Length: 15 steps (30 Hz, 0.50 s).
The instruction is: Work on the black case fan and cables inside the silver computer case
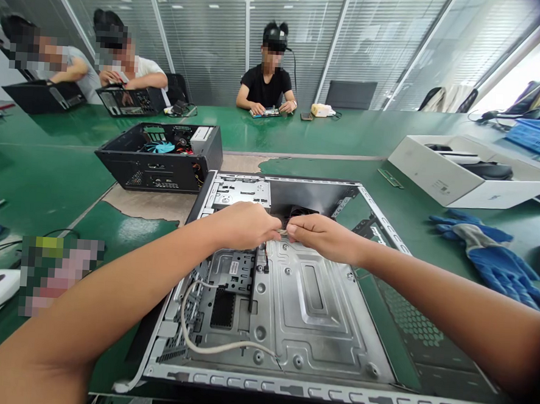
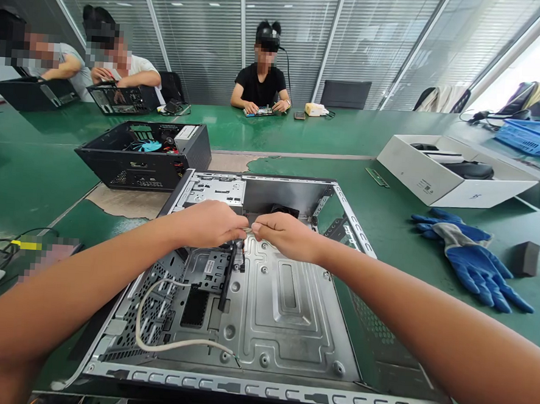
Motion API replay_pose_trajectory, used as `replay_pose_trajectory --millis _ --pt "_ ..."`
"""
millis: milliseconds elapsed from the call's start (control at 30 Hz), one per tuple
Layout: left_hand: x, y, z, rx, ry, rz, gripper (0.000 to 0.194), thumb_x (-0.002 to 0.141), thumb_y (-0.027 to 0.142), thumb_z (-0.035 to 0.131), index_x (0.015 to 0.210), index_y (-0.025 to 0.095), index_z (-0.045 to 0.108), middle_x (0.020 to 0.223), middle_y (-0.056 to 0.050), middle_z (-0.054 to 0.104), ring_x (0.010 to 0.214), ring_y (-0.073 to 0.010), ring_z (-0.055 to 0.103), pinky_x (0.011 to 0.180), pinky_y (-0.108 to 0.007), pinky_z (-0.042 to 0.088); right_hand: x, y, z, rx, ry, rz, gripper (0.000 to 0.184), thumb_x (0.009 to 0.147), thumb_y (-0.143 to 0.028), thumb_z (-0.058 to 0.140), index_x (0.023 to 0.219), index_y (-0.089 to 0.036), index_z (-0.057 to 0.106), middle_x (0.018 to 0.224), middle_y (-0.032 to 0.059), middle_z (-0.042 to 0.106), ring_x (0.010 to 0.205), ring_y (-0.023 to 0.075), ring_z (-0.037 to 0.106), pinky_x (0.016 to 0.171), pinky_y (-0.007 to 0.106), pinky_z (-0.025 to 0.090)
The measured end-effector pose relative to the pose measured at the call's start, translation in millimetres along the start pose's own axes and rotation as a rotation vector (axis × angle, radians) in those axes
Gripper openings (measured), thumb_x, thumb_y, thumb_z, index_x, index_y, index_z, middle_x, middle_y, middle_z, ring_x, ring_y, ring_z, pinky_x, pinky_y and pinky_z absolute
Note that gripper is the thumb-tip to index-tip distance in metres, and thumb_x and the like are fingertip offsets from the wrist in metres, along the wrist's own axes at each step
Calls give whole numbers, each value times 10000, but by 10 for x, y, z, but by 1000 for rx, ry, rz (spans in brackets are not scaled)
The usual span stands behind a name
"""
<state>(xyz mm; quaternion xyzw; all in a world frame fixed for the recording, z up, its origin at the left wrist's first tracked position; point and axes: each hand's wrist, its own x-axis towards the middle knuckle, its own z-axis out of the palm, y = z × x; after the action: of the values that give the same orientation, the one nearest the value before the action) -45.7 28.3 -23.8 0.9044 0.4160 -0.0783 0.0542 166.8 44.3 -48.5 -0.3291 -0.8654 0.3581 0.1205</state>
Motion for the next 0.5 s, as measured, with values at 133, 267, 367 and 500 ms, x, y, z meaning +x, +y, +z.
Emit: replay_pose_trajectory --millis 133,267,367,500 --pt "16 4 -7 -9 -33 8 390 1001 414 324 868 186 610 704 -61 584 596 -161 449 564 -311 240 2 38 18 -205 63 -36 359 992 -378 361 721 -199 514 658 -9 461 629 136 405 619 289 330" --pt "36 6 -11 -68 -45 20 401 999 400 306 820 179 589 712 -61 595 606 -162 456 579 -310 266 4 50 59 -286 146 -85 335 992 -323 367 799 -182 602 784 53 584 740 171 516 708 314 392" --pt "43 0 -4 -149 -27 31 400 995 397 304 780 181 563 698 -48 584 607 -154 450 596 -303 286 3 30 90 -270 209 -102 322 988 -286 370 814 -179 620 810 67 603 766 181 541 725 320 418" --pt "48 -25 11 -268 -2 21 390 983 385 309 735 183 532 675 -34 555 618 -146 461 612 -290 312 -9 9 131 -267 292 -146 314 1002 -276 359 867 -176 625 824 70 607 777 187 553 729 328 452"
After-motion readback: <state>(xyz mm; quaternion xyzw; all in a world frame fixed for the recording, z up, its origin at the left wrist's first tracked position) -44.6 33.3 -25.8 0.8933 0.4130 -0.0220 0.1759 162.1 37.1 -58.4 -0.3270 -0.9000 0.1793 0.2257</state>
